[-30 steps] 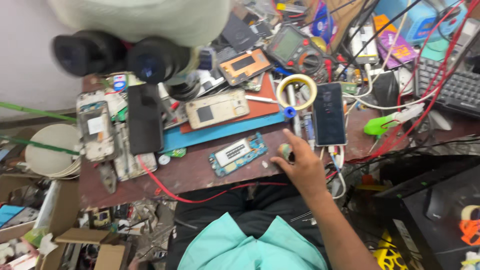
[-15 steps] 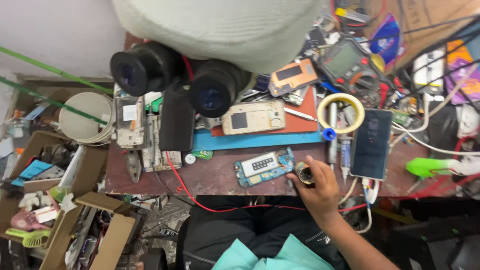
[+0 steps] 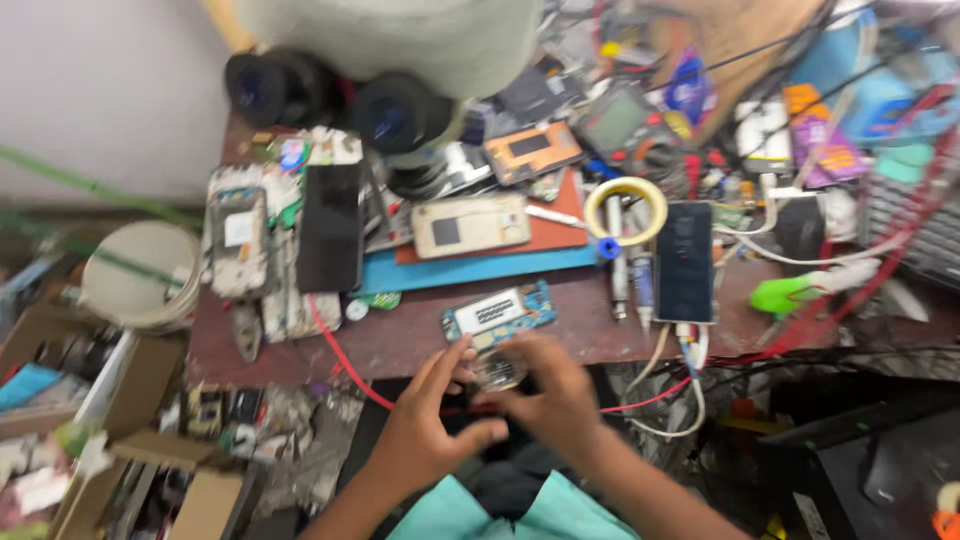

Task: The person disassembles a smartphone, removes the back cover and battery, then uses a soldering iron to work on the motherboard. They also connect test leads to the board and handle various tools and components on the workbench.

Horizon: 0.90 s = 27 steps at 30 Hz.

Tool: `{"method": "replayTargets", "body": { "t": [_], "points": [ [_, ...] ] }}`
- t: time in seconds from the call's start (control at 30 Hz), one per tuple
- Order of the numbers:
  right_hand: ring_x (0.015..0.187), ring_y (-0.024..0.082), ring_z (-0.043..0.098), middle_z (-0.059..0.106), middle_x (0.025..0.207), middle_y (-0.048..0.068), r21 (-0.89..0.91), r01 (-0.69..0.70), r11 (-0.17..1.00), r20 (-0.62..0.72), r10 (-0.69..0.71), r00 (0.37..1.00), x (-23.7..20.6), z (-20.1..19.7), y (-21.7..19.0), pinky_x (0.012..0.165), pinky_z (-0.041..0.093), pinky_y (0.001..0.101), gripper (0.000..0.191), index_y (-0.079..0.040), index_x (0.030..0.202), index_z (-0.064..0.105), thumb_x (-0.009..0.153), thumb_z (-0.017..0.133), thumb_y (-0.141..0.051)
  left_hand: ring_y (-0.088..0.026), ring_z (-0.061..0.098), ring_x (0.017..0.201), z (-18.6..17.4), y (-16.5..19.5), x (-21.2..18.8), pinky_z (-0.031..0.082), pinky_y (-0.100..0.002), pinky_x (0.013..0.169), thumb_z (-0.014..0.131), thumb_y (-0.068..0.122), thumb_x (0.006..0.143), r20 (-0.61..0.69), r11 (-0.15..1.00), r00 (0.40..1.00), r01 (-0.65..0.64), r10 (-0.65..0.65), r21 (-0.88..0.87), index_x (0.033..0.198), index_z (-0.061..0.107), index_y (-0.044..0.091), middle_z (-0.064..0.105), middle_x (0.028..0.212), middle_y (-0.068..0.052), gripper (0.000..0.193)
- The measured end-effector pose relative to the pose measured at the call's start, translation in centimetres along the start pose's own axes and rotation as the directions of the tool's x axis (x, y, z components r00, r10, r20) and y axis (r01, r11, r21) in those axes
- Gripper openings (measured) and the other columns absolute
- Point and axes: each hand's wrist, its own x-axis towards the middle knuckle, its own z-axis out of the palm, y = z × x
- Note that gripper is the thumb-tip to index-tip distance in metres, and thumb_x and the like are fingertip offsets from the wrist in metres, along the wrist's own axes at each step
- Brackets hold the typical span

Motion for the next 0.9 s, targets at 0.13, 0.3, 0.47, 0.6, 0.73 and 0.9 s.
{"method": "replayTargets", "body": {
  "t": [0.13,0.3,0.47,0.6,0.73,0.9],
  "points": [
    [0.110,0.032,0.068,0.067,0.125,0.018,0.020,0.116,0.993,0.139,-0.117,0.983,2.7,-0.5,-1.9,0.091,0.057,0.0392,0.072,0.001,0.140,0.055,0.075,0.085,-0.008,-0.027,0.070,0.112,0.4,0.3,4.4,0.056,-0.035,0.092,0.082,0.031,0.084,-0.027,0.958,0.995,0.087,-0.098,-0.273,0.135,0.062,0.004,0.069,0.126,-0.013,0.061],
    [0.103,0.024,0.071,0.071,0.118,0.013,0.159,-0.188,0.969,-0.032,0.195,0.980,11.2,-5.4,4.3,0.088,0.060,0.0360,0.048,-0.003,0.130,0.064,0.084,0.076,-0.013,-0.029,0.071,0.094,-2.7,-2.3,6.4,0.056,-0.037,0.079,0.087,0.031,0.073,-0.340,0.955,0.927,-0.060,0.161,0.290,0.113,0.067,0.006,0.069,0.104,-0.012,0.052],
    [0.111,0.035,0.062,0.054,0.131,0.024,0.982,-0.173,-0.078,0.170,0.766,0.621,27.1,-9.0,14.2,0.099,0.057,0.0462,0.055,0.001,0.143,0.034,0.103,0.060,-0.027,-0.033,0.069,0.090,-2.8,-4.8,6.9,0.056,-0.041,0.076,0.086,0.034,0.072,-0.447,0.920,0.868,-0.024,0.214,0.392,0.109,0.065,0.004,0.066,0.103,-0.014,0.051],
    [0.114,0.037,0.061,0.052,0.130,0.026,0.984,-0.013,-0.177,0.157,0.838,0.523,35.4,-8.8,15.5,0.098,0.059,0.0497,0.056,-0.003,0.143,0.038,0.098,0.063,-0.024,-0.035,0.069,0.092,-2.6,-5.1,7.4,0.056,-0.041,0.076,0.085,0.034,0.072,-0.443,0.915,0.866,-0.037,0.230,0.402,0.109,0.065,0.005,0.068,0.104,-0.015,0.051],
    [0.118,0.039,0.060,0.050,0.134,0.025,0.988,0.039,-0.146,0.107,0.859,0.500,35.6,-6.9,15.2,0.098,0.060,0.0501,0.056,0.006,0.143,0.040,0.103,0.065,-0.025,-0.038,0.067,0.093,-3.2,-4.5,7.0,0.055,-0.044,0.076,0.085,0.033,0.076,-0.385,0.903,0.903,-0.007,0.190,0.430,0.111,0.064,0.004,0.067,0.105,-0.016,0.051],
    [0.117,0.035,0.062,0.055,0.131,0.023,0.999,0.045,-0.007,-0.024,0.752,0.658,34.8,-8.0,14.7,0.095,0.059,0.0468,0.042,-0.012,0.135,0.053,0.094,0.061,-0.015,-0.033,0.069,0.088,-3.6,-4.3,7.5,0.056,-0.043,0.072,0.084,0.034,0.077,-0.346,0.931,0.936,0.063,0.070,0.360,0.110,0.064,0.004,0.067,0.099,-0.014,0.049]
  ]
}}
